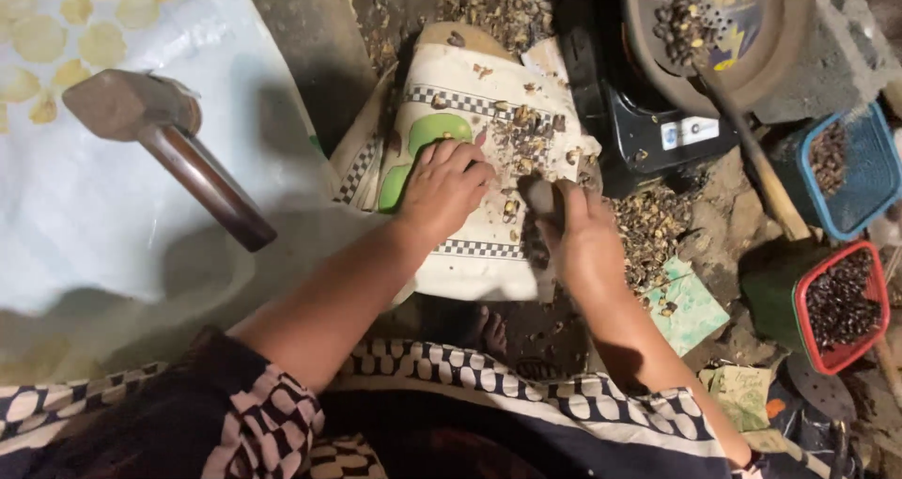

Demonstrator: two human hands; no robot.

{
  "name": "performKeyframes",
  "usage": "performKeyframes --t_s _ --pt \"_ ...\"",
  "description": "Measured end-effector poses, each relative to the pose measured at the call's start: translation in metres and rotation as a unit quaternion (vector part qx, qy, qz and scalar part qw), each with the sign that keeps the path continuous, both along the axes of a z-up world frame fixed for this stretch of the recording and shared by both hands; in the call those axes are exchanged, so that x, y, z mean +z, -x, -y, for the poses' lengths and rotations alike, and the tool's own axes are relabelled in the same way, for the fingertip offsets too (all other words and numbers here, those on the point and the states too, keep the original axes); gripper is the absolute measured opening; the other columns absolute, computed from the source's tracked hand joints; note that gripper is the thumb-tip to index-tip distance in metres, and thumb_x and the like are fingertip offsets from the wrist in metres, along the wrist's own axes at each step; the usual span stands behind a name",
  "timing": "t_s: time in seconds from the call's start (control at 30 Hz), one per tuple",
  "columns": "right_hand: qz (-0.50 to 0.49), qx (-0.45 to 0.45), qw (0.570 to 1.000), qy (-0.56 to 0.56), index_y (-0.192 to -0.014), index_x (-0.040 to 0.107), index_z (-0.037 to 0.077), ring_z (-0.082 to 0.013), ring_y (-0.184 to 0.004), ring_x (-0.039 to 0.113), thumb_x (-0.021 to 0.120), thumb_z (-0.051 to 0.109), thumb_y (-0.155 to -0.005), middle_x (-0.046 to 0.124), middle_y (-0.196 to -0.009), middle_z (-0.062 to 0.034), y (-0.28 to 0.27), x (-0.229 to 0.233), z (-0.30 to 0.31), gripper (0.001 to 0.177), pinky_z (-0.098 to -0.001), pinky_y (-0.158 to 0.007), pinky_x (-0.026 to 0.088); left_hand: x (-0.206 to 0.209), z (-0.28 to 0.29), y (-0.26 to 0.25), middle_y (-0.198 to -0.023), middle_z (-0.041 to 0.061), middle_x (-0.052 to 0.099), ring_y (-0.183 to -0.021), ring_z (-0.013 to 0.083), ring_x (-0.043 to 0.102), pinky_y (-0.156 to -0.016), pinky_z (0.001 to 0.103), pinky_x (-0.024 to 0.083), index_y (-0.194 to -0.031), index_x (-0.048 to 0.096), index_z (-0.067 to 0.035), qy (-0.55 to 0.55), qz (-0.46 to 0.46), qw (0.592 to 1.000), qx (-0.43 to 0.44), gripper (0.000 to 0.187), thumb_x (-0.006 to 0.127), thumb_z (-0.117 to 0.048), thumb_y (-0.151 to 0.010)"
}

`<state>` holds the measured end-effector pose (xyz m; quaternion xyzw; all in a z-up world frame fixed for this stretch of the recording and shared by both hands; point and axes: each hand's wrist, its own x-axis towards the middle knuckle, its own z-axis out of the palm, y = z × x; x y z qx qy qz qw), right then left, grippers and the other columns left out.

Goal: Processing nuts by weighing them, cracking them with a stone, and flattening them with a wooden mallet

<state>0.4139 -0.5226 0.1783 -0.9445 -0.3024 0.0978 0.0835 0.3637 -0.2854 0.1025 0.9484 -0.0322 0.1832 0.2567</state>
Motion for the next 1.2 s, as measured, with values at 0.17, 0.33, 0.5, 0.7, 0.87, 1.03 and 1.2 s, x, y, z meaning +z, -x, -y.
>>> performKeyframes --t_s 0.17,0.33,0.5,0.7,0.87,1.03,1.2 --pt "-0.016 -0.023 0.999 0.021 -0.147 0.043 0.013 -0.0538 -0.082 0.069 0.065 0.039 -0.1 0.056 -0.114 -0.0278 0.008 0.017 -0.018 0.058 -0.0637 -0.071 0.058 0.004 -0.012 0.009 -0.11 -0.002 0.06 -0.115 0.0225 0.057 -0.095 0.041 0.046 -0.104 0.071 -0.022 0.007 0.017 1.0 -0.011 0.021 0.079 -0.024 -0.085" --pt "-0.005 0.032 0.998 0.05 -0.152 0.037 0.026 -0.0527 -0.08 0.072 0.049 0.05 -0.105 0.061 -0.118 -0.0297 0.026 0.027 -0.052 0.054 -0.0622 -0.067 0.058 0.006 -0.014 0.014 -0.114 0.0 0.058 -0.118 0.0251 0.055 -0.098 0.041 0.048 -0.106 0.07 -0.018 0.03 0.002 1.0 0.002 0.022 0.078 -0.017 -0.086" --pt "-0.107 -0.047 0.993 0.004 -0.151 0.037 0.023 -0.0528 -0.091 0.071 0.052 0.043 -0.104 0.062 -0.117 -0.0284 0.013 0.022 -0.052 0.053 -0.0614 -0.077 0.059 0.004 -0.016 0.015 -0.115 -0.002 0.059 -0.12 0.0244 0.056 -0.099 0.04 0.049 -0.108 0.071 -0.019 0.059 -0.012 0.998 0.0 0.022 0.078 -0.019 -0.087" --pt "-0.168 -0.112 0.979 0.006 -0.151 0.033 0.015 -0.0556 -0.103 0.067 0.05 0.039 -0.106 0.063 -0.115 -0.034 0.012 0.035 -0.046 0.054 -0.0649 -0.087 0.053 0.007 0.003 0.011 -0.111 -0.004 0.056 -0.118 0.0234 0.053 -0.099 0.042 0.044 -0.097 0.073 -0.027 0.07 -0.033 0.996 0.043 0.017 0.081 -0.03 -0.082" --pt "-0.184 -0.086 0.975 0.093 -0.15 0.036 0.024 -0.0512 -0.103 0.069 0.053 0.048 -0.101 0.069 -0.112 -0.0287 0.004 0.054 -0.052 0.057 -0.0637 -0.086 0.056 0.014 -0.003 0.015 -0.113 -0.006 0.053 -0.123 0.0226 0.049 -0.102 0.043 0.04 -0.099 0.073 -0.031 0.064 -0.061 0.995 0.048 0.02 0.081 -0.032 -0.081" --pt "-0.125 -0.004 0.991 0.053 -0.151 0.039 0.024 -0.0582 -0.099 0.068 0.055 0.038 -0.103 0.063 -0.116 -0.033 0.016 0.044 -0.074 0.052 -0.0656 -0.084 0.057 0.008 -0.019 0.029 -0.118 0.004 0.056 -0.122 0.0288 0.054 -0.099 0.046 0.045 -0.124 0.069 -0.022 -0.008 -0.007 0.998 0.066 0.041 0.077 -0.026 -0.085" --pt "-0.174 -0.079 0.981 -0.01 -0.151 0.039 0.025 -0.0552 -0.108 0.066 0.053 0.041 -0.104 0.064 -0.119 -0.0321 0.002 0.042 -0.075 0.051 -0.0644 -0.092 0.054 -0.012 -0.017 0.02 -0.112 0.0 0.057 -0.117 0.0253 0.055 -0.098 0.042 0.045 -0.111 0.07 -0.022 0.013 0.006 0.998 0.057 0.022 0.072 -0.026 -0.089"
